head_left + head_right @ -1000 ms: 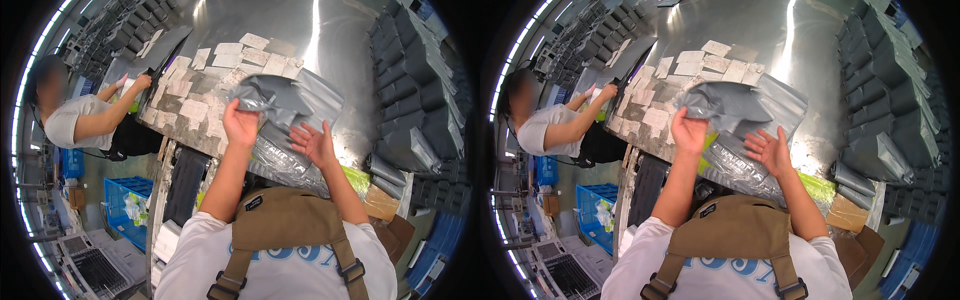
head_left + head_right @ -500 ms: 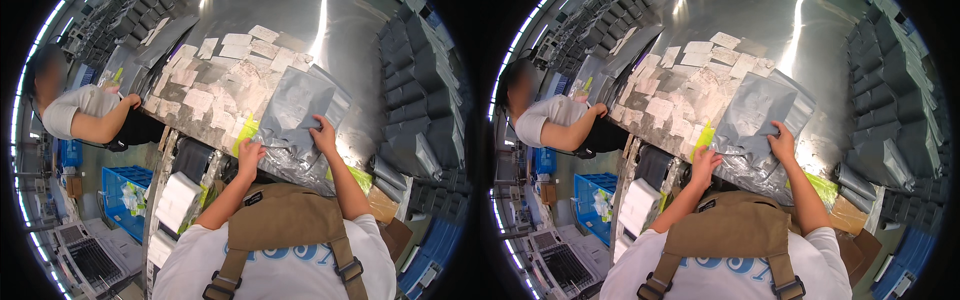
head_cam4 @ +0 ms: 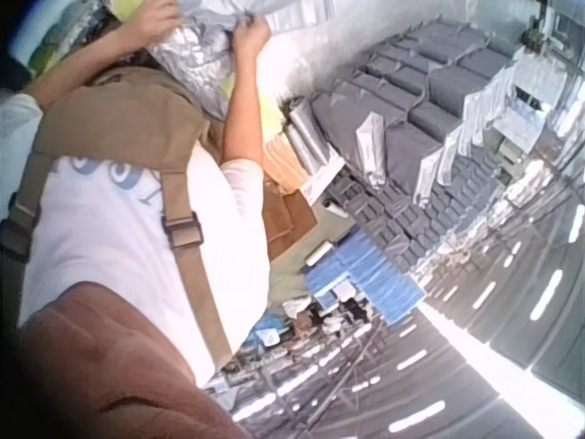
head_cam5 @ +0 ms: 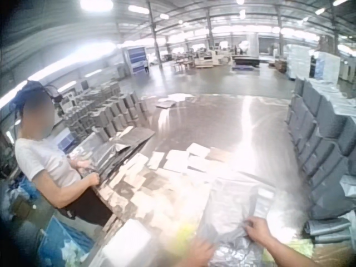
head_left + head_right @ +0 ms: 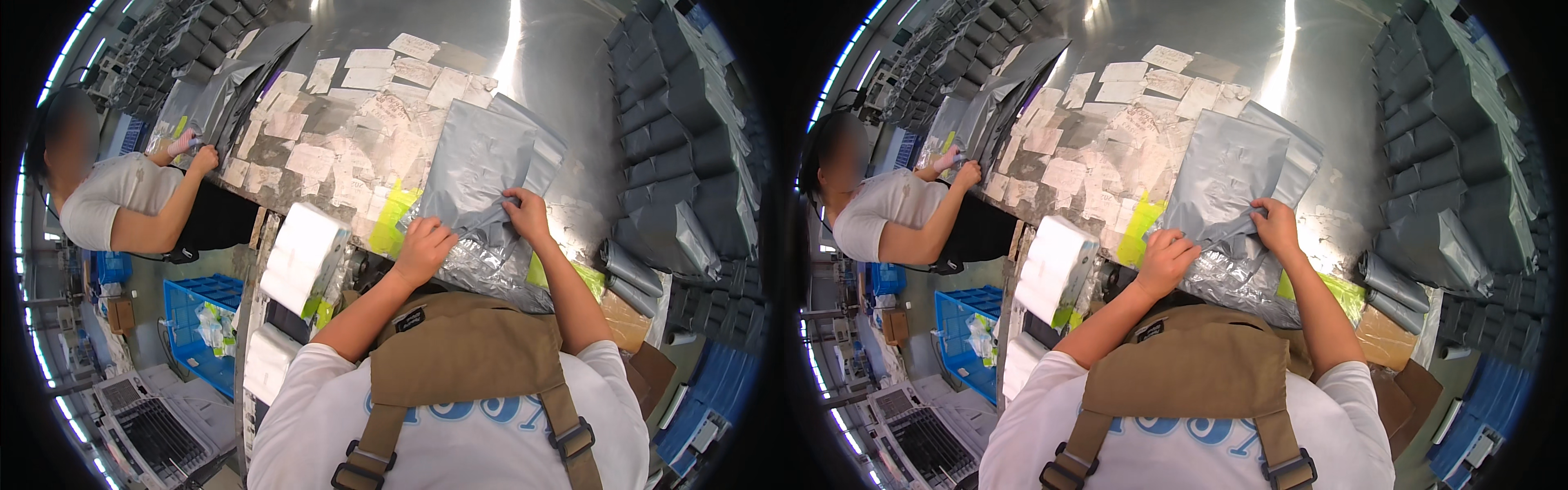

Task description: The person picks up stacks of tissues from a conveyor and a workbench, inserts them into plastic shipping bags, seals the bags by removing the adhesive liners, and stacks the completed packages onto a pallet.

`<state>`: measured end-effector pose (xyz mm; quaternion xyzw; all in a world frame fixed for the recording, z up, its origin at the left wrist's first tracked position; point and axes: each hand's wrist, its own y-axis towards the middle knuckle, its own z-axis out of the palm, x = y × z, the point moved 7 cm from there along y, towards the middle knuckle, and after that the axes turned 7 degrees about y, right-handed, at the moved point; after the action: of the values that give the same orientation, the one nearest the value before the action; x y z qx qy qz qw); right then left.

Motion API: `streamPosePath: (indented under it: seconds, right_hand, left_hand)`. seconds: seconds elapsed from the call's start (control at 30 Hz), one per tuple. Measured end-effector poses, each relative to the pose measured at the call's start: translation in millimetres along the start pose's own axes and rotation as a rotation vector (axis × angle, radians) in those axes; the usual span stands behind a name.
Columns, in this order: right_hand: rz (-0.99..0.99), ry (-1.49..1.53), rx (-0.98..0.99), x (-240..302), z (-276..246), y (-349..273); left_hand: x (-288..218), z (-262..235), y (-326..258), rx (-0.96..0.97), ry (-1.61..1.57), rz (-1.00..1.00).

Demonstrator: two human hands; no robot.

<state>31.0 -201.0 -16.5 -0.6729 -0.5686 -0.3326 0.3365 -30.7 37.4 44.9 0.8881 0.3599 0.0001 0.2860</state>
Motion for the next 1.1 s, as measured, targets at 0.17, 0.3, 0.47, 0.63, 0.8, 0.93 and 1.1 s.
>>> streamPosePath:
  seconds: [0.17,0.3,0.47,0.63,0.8,0.93,1.1]
  right_hand:
    - [0.05,0.049,-0.086,-6.1,-6.9,-2.0]
    - [0.07,0.046,-0.058,-10.2,-3.9,-1.1]
    - [0.031,0.077,0.196,-2.5,-0.4,-1.2]
    - [0.044,0.084,0.221,-3.5,6.2,1.0]
    - [-0.083,-0.076,0.142,20.1,5.7,0.6]
    - [0.031,-0.126,0.083,8.2,5.3,6.4]
    - [0.033,-0.039,-0.088,-7.6,-2.5,14.5]
  left_hand:
    - [-6.6,-7.8,-12.4,-0.118,-0.033,0.034]
    - [4.5,-2.1,-22.9,-0.089,-0.099,-0.062]
    - [1.1,-17.3,-13.7,0.001,-0.055,-0.282]
    - [-21.6,4.2,7.9,0.043,-0.082,-0.081]
    - [-20.5,28.8,5.8,0.063,-0.022,-0.01]
    - [-25.4,17.6,7.3,-0.011,-0.073,0.048]
    - [-32.2,6.8,3.0,-0.113,-0.135,0.11]
